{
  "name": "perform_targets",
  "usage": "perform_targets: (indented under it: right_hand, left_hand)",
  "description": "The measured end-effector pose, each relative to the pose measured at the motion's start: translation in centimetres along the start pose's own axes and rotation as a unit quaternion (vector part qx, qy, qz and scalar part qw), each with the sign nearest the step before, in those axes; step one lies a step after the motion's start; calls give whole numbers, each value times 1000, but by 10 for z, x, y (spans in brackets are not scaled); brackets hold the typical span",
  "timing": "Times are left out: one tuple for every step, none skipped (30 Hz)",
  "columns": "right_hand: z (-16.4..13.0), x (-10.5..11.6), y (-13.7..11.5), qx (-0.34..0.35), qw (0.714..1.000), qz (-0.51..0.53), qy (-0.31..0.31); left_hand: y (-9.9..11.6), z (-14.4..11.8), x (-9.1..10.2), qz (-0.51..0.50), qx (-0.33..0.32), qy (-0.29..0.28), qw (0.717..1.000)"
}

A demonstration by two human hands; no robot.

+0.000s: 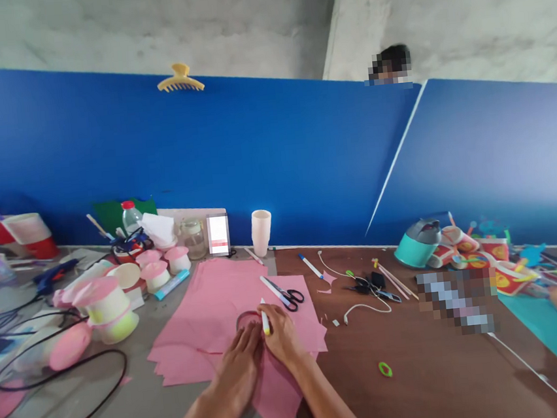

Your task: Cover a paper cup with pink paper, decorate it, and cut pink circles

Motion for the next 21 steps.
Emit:
perform_targets:
  right_hand:
    - [0,-1,1,-2,1000,1,5]
    - [-1,-1,3,-3,1000,4,9]
    - [-1,-1,4,-5,1000,9,13]
    - [-1,-1,5,-7,1000,17,17]
    - [-1,-2,5,-9,999,25,21]
    - [-2,-2,6,-12,999,33,24]
    - [-2,-1,7,-15,999,40,26]
    - [-2,-1,7,-19,998,46,26]
    - [-3,-1,7,-23,998,52,25]
    - [-3,-1,7,-26,998,57,24]
    - [-3,0,7,-29,997,61,22]
    - [-3,0,7,-33,997,65,18]
    - [-3,0,6,-37,997,68,15]
    - [-3,1,6,-43,996,73,15]
    - [-3,1,6,-48,996,79,15]
    - [-3,1,7,-53,995,85,18]
    - [-3,1,7,-55,994,90,21]
    - [-3,1,8,-57,993,96,23]
    - [-3,1,9,-60,993,102,24]
    - [-3,1,10,-64,991,112,24]
    - [-3,1,11,-69,990,124,22]
  left_hand:
    - [4,0,6,-22,18,-17,999]
    - [8,1,13,-51,42,-23,998]
    - [13,2,20,-81,44,-41,995]
    - [16,2,26,-108,53,-53,991]
    - [18,2,30,-127,70,-65,987]
    - [20,2,33,-141,80,-83,983]
    - [21,1,35,-154,84,-98,980]
    - [22,0,35,-166,81,-111,977]
    - [23,-1,35,-176,75,-120,974]
    - [23,-2,34,-187,69,-124,972]
    - [23,-3,33,-197,63,-126,970]
    - [22,-4,32,-207,61,-127,968]
    - [22,-5,32,-214,62,-126,967]
    - [22,-6,32,-219,61,-126,966]
    - [23,-6,33,-220,61,-127,965]
    - [23,-6,34,-218,61,-129,965]
    - [25,-6,36,-212,63,-130,967]
    - [26,-6,38,-205,68,-129,968]
    - [28,-5,39,-199,74,-127,969]
    - [30,-5,40,-195,79,-121,970]
    - [32,-4,40,-191,86,-114,971]
Point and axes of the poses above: each hand's wrist, its own z-axis towards the middle knuckle, its own x-axis out of the back of the hand, y = z × x, the point moved 2 cm from there along z, towards the middle knuckle, and after that the axes turned 6 degrees about z, right-handed, at the moved point
